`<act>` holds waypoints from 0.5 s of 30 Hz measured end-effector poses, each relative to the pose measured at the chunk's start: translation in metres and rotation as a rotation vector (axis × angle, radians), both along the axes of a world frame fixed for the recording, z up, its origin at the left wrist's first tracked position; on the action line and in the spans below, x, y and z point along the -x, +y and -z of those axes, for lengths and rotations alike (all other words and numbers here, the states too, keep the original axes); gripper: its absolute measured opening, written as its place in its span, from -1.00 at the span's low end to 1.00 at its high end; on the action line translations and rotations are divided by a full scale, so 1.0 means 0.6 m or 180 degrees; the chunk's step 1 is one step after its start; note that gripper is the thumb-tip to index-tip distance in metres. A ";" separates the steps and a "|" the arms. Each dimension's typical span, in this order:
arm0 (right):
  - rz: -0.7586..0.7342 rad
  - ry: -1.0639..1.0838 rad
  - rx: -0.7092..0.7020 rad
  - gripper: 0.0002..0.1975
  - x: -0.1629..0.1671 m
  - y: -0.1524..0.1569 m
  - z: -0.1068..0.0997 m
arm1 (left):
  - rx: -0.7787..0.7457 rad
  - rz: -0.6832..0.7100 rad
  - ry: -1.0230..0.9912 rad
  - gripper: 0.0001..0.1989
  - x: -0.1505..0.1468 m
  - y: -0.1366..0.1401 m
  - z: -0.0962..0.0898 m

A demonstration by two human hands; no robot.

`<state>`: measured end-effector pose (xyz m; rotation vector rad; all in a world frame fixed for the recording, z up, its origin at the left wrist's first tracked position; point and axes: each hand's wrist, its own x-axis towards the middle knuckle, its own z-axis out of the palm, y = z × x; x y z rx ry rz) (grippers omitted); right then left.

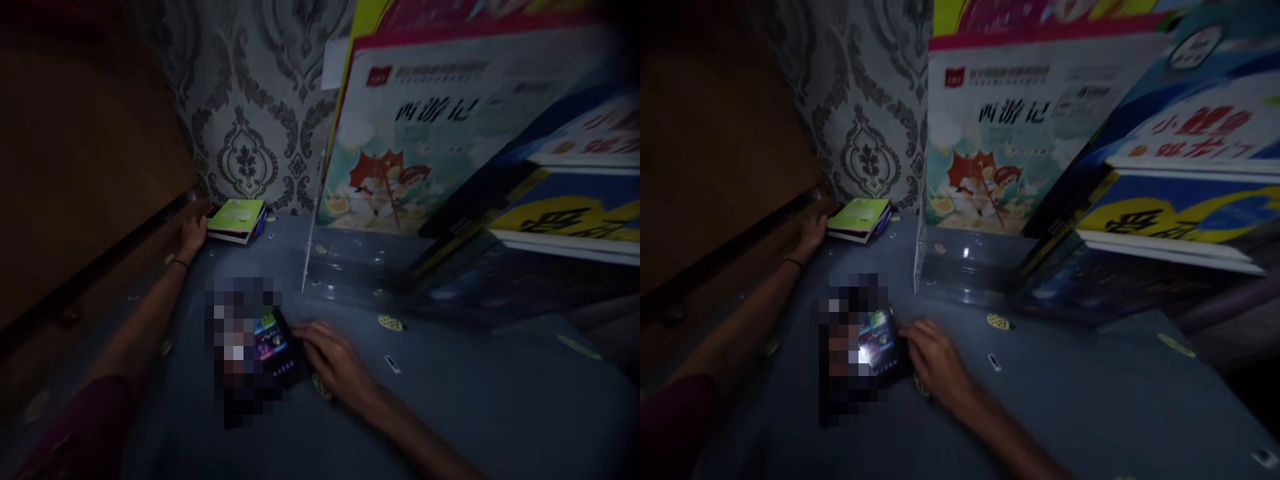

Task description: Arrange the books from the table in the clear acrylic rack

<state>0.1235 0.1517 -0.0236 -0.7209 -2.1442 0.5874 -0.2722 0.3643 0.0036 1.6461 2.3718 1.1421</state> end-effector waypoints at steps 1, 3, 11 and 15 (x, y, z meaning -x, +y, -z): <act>-0.0017 -0.0004 -0.0024 -0.69 0.000 0.000 0.000 | -0.0091 -0.0032 0.0083 -0.57 -0.006 -0.015 0.000; -0.0040 -0.0048 -0.0036 -0.70 0.001 -0.002 -0.001 | -0.0233 0.0050 0.0266 -0.55 -0.022 -0.057 0.000; -0.0035 -0.0378 -0.0253 -0.74 0.010 -0.013 0.003 | 0.0114 0.1354 0.0858 -0.70 -0.114 -0.309 0.034; 0.0057 -0.0422 -0.0298 -0.75 0.007 -0.044 0.006 | 0.0266 0.1407 0.1259 -0.65 -0.161 -0.375 0.042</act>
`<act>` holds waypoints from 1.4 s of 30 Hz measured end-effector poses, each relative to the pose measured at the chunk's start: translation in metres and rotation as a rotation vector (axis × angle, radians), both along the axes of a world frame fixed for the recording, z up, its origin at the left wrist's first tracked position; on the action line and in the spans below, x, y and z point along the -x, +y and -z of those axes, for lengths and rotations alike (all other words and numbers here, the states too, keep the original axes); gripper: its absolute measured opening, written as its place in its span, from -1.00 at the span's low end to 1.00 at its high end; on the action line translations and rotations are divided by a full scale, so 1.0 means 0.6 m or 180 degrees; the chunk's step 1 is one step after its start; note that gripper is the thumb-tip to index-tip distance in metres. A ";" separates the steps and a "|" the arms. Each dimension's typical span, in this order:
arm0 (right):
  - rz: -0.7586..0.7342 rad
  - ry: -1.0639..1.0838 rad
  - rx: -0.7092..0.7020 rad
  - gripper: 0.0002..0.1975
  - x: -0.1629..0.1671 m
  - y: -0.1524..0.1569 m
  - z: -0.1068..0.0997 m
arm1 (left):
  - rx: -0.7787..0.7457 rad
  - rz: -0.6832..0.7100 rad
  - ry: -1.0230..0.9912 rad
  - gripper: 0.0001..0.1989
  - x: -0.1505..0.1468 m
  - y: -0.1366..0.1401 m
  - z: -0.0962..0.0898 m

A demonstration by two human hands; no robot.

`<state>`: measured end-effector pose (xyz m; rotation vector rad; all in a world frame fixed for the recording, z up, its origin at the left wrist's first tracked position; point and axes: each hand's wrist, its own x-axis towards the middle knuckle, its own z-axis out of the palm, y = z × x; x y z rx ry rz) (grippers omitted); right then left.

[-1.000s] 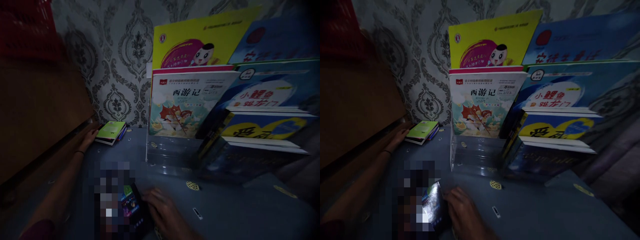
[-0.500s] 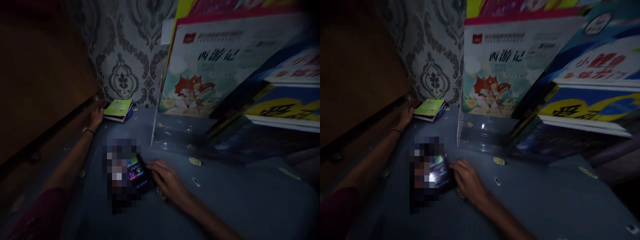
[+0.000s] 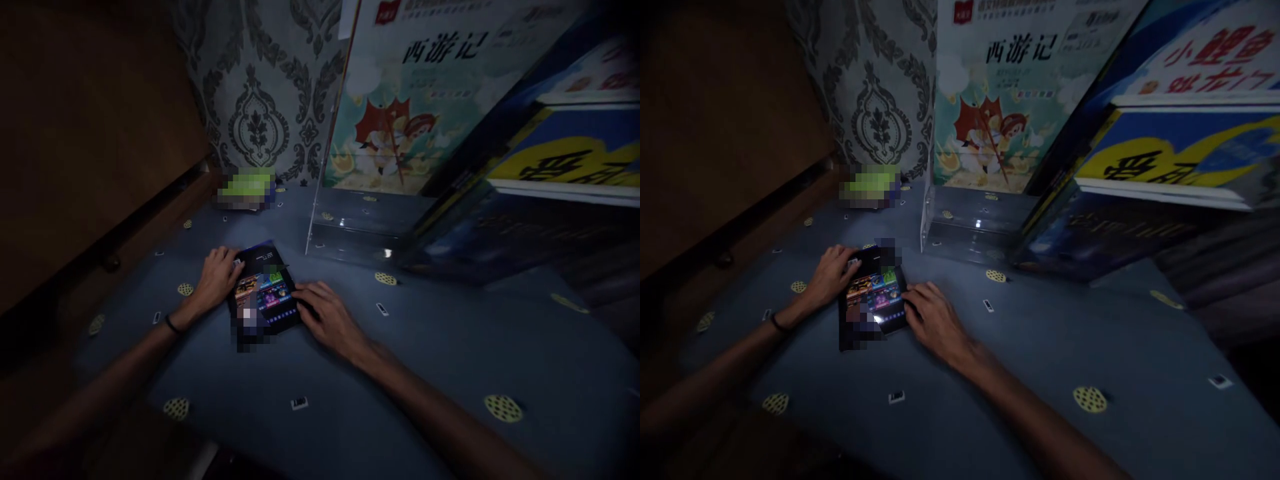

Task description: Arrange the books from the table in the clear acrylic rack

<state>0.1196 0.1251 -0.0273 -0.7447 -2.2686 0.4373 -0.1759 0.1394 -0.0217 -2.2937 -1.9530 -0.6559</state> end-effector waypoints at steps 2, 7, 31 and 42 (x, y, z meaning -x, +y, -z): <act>-0.0003 -0.0013 0.0012 -0.77 -0.009 -0.024 -0.004 | 0.0067 0.0162 0.0015 -0.64 -0.019 -0.010 -0.003; 0.0129 -0.0201 -0.0029 -0.73 -0.022 -0.070 -0.019 | 0.0129 0.1061 -0.0256 -0.64 -0.052 -0.012 -0.008; 0.0281 -0.0468 0.0555 -0.58 -0.014 0.023 0.009 | -0.0116 0.1113 0.0536 -0.65 -0.073 -0.024 -0.014; 0.0225 -0.0362 0.0656 -0.49 -0.017 0.029 0.009 | 0.0221 0.2323 0.0292 -0.58 -0.139 -0.097 -0.030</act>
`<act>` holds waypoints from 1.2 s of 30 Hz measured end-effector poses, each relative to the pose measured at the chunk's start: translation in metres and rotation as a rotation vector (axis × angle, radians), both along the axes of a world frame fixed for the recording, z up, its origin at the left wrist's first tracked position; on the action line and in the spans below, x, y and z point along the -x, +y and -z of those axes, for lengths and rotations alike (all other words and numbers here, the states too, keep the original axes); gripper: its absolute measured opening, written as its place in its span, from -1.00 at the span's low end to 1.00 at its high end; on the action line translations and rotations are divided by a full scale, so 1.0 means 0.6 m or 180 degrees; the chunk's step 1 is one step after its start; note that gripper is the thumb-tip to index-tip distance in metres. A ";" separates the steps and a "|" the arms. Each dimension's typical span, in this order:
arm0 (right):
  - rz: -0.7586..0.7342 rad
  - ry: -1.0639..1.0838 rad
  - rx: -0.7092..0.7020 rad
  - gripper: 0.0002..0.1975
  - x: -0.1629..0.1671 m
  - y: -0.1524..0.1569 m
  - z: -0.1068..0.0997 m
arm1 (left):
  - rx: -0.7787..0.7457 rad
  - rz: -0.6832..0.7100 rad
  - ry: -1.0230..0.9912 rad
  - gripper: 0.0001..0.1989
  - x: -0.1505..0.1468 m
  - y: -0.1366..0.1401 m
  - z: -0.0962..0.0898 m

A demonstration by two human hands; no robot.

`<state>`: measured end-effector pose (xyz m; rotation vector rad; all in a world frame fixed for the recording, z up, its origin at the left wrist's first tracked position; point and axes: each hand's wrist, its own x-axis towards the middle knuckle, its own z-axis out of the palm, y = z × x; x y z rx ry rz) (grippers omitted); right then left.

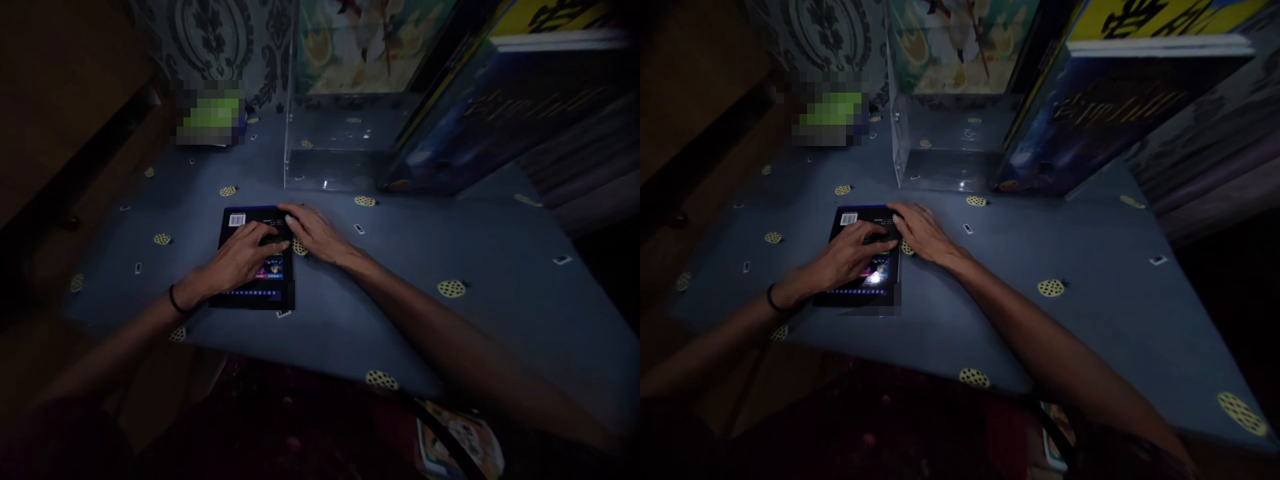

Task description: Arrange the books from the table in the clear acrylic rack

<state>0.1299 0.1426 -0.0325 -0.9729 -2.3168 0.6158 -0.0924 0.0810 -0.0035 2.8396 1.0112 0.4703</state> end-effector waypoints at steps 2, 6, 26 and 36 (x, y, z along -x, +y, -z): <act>0.0016 -0.0025 0.0020 -0.47 0.001 0.000 0.000 | 0.0099 0.0118 0.0011 -0.56 -0.002 -0.027 -0.005; 0.0046 -0.0010 0.0035 -0.48 0.003 0.001 0.003 | 0.0270 0.0290 0.0047 -0.48 -0.002 -0.083 -0.013; -0.0410 -0.0049 -0.0681 -0.69 -0.030 -0.141 -0.014 | 0.0335 0.0127 -0.0420 -0.70 -0.004 -0.124 -0.017; -0.0511 -0.0252 -0.0786 -0.50 -0.046 -0.164 -0.005 | 0.0725 -0.2039 -0.0949 -0.40 0.070 -0.049 0.016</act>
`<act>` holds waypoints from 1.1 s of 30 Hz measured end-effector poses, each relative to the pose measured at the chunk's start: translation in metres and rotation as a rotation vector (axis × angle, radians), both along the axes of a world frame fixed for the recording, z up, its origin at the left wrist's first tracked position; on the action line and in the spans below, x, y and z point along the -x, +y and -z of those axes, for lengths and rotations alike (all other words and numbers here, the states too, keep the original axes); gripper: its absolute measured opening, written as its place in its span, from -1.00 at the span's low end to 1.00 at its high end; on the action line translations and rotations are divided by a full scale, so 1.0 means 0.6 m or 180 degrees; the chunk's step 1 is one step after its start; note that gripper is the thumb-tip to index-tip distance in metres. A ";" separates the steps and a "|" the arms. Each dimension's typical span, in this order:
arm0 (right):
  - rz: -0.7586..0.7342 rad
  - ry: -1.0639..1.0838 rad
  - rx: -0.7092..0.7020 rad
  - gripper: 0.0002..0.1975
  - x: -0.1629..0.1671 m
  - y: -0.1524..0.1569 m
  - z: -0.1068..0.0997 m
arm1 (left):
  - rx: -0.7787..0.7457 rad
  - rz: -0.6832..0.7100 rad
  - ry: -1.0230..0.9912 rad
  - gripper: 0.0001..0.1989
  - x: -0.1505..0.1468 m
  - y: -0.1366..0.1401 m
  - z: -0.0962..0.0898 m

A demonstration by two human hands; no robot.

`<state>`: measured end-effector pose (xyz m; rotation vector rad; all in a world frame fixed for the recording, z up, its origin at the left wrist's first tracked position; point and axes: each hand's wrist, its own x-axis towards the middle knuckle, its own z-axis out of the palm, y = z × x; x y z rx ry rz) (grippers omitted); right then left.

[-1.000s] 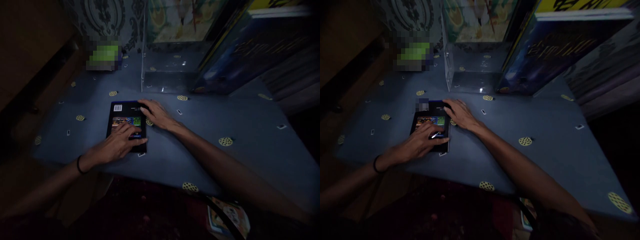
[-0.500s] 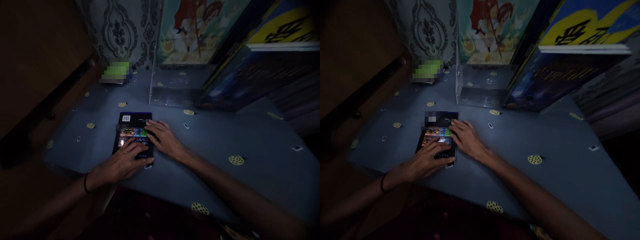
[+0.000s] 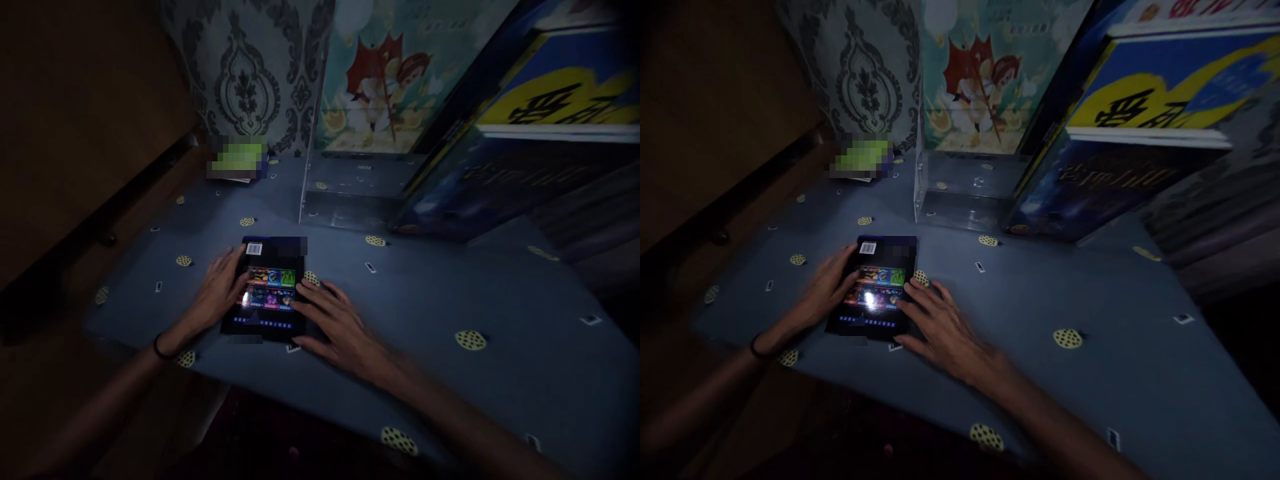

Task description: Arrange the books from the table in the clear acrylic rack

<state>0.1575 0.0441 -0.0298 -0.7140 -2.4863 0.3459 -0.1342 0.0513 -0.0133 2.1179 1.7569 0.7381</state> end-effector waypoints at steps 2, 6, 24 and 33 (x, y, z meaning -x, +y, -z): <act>-0.0013 -0.0002 -0.0056 -0.50 -0.001 0.001 0.001 | 0.0087 0.0097 -0.0416 -0.40 -0.003 0.001 -0.001; -0.0027 -0.0015 -0.0111 -0.47 -0.002 0.001 0.002 | 0.0438 -0.0200 -0.2030 -0.43 -0.008 0.008 -0.017; 0.0739 0.1738 0.2321 -0.58 0.011 0.043 -0.039 | 0.1107 0.0553 -0.3704 -0.53 -0.058 0.037 -0.148; 0.0348 0.1561 0.0315 -0.72 0.017 0.072 -0.067 | -0.0196 0.1569 -0.1466 -0.74 0.030 0.029 -0.146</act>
